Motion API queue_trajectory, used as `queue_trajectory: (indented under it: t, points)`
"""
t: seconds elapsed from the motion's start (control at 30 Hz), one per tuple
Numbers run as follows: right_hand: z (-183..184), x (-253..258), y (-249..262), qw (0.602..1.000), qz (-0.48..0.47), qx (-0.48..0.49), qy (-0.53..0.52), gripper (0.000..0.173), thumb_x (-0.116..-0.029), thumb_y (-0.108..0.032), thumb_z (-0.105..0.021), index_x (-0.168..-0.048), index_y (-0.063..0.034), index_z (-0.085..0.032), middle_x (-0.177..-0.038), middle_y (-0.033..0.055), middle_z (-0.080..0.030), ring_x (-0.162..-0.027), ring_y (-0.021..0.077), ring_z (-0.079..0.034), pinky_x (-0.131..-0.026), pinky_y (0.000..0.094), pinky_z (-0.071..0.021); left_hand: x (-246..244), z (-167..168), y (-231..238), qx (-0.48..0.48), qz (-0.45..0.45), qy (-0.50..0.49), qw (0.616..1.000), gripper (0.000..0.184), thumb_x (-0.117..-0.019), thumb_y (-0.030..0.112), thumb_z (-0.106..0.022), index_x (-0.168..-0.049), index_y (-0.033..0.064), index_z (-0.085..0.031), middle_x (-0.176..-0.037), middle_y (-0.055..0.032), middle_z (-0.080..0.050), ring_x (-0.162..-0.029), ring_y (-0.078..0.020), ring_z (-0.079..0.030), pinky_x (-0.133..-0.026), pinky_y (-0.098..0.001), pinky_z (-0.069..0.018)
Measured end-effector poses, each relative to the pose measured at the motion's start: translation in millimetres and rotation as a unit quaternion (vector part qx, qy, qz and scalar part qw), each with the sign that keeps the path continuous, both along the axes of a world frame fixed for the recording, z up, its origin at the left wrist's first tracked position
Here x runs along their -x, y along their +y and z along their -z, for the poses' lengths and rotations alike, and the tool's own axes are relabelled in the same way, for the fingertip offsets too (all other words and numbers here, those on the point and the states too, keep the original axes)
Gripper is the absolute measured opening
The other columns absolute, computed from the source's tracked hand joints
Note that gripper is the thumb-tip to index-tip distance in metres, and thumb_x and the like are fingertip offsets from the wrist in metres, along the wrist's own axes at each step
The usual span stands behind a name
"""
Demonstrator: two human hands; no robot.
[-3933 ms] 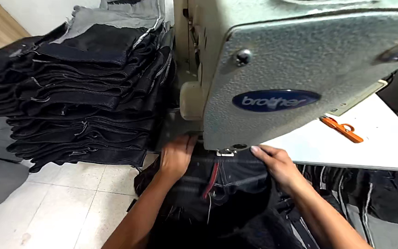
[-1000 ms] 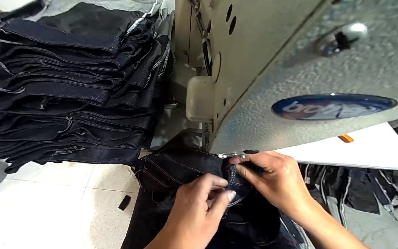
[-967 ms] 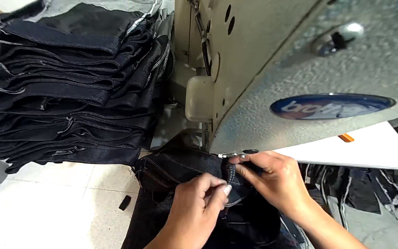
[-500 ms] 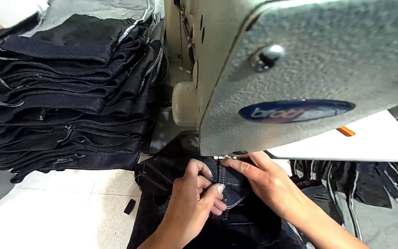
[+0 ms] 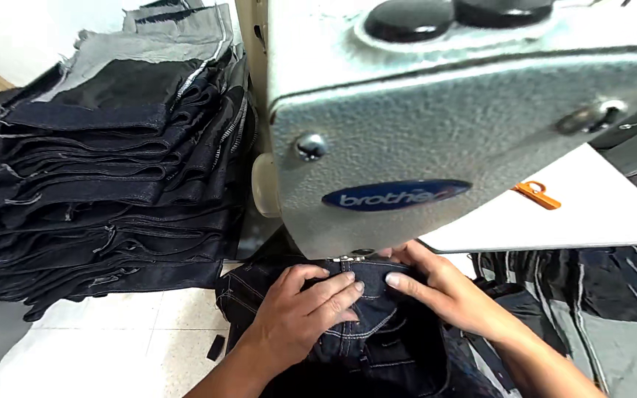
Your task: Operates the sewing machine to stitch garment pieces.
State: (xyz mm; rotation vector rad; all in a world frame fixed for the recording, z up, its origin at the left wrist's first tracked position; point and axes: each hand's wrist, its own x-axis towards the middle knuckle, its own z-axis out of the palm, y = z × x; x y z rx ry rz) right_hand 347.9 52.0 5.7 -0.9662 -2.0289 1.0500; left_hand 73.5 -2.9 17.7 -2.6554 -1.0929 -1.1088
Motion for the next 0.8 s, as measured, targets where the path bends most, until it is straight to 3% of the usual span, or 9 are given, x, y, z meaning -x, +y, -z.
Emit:
queue_trajectory:
  t: [0.07, 0.13, 0.3, 0.8]
  points:
    - [8, 6, -2, 0.995, 0.058, 0.059, 0.053, 0.023, -0.1011, -0.039, -0.057, -0.095, -0.0208, -0.071, -0.076, -0.0112, -0.066, -0.070, -0.0022, -0.062, -0.063, 0.0176, -0.0519, -6, -1, -3, 0.006, -0.026, -0.007, 1.000, 0.028, -0.1028, 0.036, -0.061, -0.123, 0.0208, -0.072, -0.124, 0.0047, -0.072, -0.113, -0.0139, -0.063, -0.097, -0.0272, -0.0472]
    - [3, 14, 2, 0.991, 0.102, 0.046, 0.068, 0.024, -0.1015, -0.036, -0.057, -0.087, -0.0226, -0.071, -0.071, -0.0117, -0.065, -0.064, -0.0024, -0.061, -0.058, 0.0165, -0.0507, -15, -3, -5, 0.006, -0.061, -0.012, 0.998, 0.028, -0.1024, 0.037, -0.061, -0.122, 0.0200, -0.073, -0.123, 0.0040, -0.073, -0.110, -0.0144, -0.064, -0.094, -0.0272, -0.0480]
    - [-1, 16, 13, 0.994, 0.106, -0.024, 0.032, 0.025, -0.1011, -0.042, -0.056, -0.085, -0.0258, -0.067, -0.071, -0.0156, -0.063, -0.067, -0.0060, -0.060, -0.061, 0.0146, -0.0503, -24, -2, -6, -0.001, -0.107, -0.019, 0.994, 0.028, -0.1024, 0.038, -0.060, -0.119, 0.0206, -0.075, -0.122, 0.0046, -0.074, -0.107, -0.0137, -0.064, -0.093, -0.0263, -0.0476]
    - [2, 20, 7, 0.994, 0.102, -0.042, 0.027, 0.029, -0.1018, -0.047, -0.054, -0.088, -0.0254, -0.067, -0.073, -0.0177, -0.062, -0.070, -0.0108, -0.059, -0.063, 0.0095, -0.0485, -21, -2, -10, -0.016, -0.109, -0.009, 0.994, 0.026, -0.1029, 0.035, -0.060, -0.116, 0.0201, -0.076, -0.120, 0.0040, -0.075, -0.105, -0.0145, -0.064, -0.093, -0.0268, -0.0467]
